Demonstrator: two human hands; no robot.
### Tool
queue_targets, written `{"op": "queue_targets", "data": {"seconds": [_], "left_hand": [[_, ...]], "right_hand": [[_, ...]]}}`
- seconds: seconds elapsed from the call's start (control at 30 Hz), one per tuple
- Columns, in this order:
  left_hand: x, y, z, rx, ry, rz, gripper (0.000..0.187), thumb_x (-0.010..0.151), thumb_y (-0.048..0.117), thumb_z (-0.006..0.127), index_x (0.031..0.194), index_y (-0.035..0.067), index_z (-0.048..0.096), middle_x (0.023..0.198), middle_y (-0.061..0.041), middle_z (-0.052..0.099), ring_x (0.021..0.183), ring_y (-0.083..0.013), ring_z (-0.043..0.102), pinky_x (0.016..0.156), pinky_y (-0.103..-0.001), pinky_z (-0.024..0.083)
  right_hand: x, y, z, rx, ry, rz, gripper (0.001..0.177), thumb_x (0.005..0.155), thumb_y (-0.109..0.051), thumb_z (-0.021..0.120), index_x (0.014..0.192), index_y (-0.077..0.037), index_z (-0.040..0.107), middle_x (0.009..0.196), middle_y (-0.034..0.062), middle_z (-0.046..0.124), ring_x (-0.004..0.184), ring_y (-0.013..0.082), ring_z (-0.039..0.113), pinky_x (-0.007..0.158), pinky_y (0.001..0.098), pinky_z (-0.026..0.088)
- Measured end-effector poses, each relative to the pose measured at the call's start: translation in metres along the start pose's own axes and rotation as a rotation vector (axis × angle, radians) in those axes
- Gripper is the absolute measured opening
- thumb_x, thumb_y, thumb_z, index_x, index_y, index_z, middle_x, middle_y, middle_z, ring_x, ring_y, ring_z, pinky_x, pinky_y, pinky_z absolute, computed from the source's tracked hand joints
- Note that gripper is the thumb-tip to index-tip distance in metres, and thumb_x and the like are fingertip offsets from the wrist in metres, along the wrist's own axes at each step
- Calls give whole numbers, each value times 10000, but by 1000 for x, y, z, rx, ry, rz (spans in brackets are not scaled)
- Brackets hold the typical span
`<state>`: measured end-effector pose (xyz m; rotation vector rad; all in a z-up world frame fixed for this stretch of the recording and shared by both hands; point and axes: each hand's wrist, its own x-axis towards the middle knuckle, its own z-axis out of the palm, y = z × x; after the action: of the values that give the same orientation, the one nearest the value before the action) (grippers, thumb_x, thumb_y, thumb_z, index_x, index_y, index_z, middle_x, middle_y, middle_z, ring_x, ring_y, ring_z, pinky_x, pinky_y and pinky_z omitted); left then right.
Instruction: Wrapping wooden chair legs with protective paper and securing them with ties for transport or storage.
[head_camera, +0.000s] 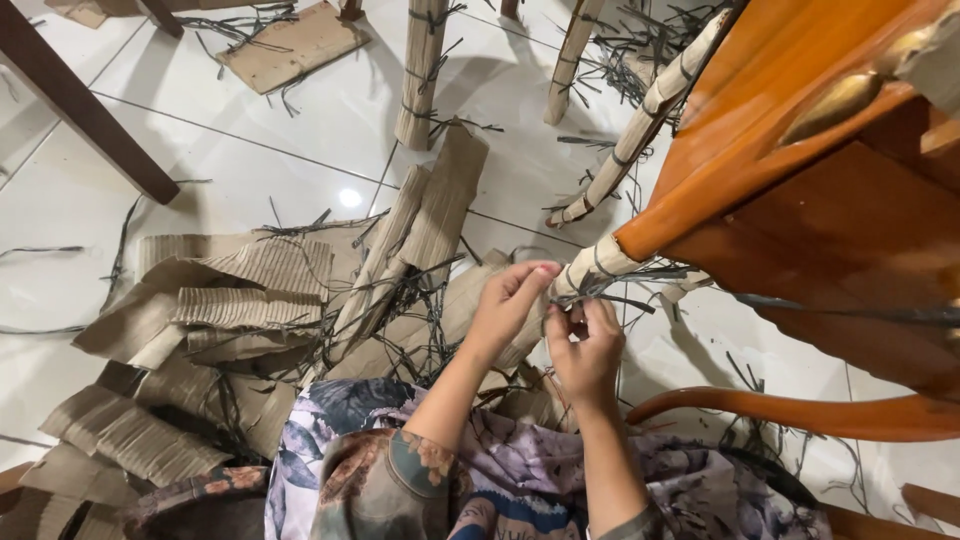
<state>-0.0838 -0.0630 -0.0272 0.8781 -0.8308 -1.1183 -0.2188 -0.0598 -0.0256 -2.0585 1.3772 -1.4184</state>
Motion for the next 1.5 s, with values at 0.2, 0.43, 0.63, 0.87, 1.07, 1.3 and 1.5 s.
{"op": "queue_targets", "data": {"seconds": [0.2, 0.43, 0.63, 0.87, 1.07, 1.3, 1.5], "left_hand": [[18, -5, 7, -127, 12, -122, 214, 980, 238, 726, 1086, 64, 792, 924, -60, 769, 896, -87, 627, 786, -278, 555], [-5, -47, 10, -553, 231, -201, 227, 961, 270, 747, 1013, 60, 677, 1119, -63, 725, 980, -100, 676, 939, -241, 547], [-31, -33, 9, -162, 277, 225, 157, 889, 112, 821, 803, 4, 746, 867, -149, 764, 1016, -286, 726, 941, -389, 558], [-26, -19, 3, 382, 116, 699, 70, 864, 82, 814, 827, 142, 812, 806, -33, 772, 698, -247, 721, 720, -329, 597], [-21, -15, 12, 618, 151, 970, 79, 904, 107, 757, 844, 139, 797, 736, -26, 706, 635, -219, 693, 631, -331, 591], [-29, 10, 13, 810, 34, 1010, 225, 928, 44, 768, 767, 11, 615, 735, -83, 647, 638, -216, 588, 588, -342, 517], [-29, 14, 10, 861, -55, 968, 121, 956, -4, 705, 1056, 50, 748, 972, -108, 760, 874, -255, 727, 915, -440, 609]], "right_hand": [[4, 24, 3, -16, -29, -59, 303, 775, -19, 829, 722, 22, 534, 694, 138, 502, 577, 317, 654, 480, 330, 577], [-2, 18, 10, -56, 13, 2, 258, 784, -18, 804, 704, 26, 563, 678, 156, 503, 559, 304, 624, 447, 335, 558], [1, 19, 3, 43, -2, 17, 249, 818, -23, 826, 717, 34, 606, 662, 158, 500, 571, 277, 629, 450, 344, 546], [7, 25, -12, 103, -73, 40, 124, 807, 23, 812, 809, 37, 689, 732, 166, 591, 649, 282, 663, 485, 350, 590], [7, -4, -37, 110, -112, 55, 166, 828, 28, 759, 993, 10, 754, 835, 155, 702, 741, 255, 740, 569, 355, 643], [-8, -13, -72, -141, -291, -44, 104, 965, -45, 640, 972, 13, 726, 673, 66, 701, 439, 94, 563, 346, 204, 456], [-15, -53, -74, -148, -219, -218, 93, 914, -29, 686, 966, -3, 758, 925, 105, 769, 791, 224, 728, 747, 336, 600]]}}
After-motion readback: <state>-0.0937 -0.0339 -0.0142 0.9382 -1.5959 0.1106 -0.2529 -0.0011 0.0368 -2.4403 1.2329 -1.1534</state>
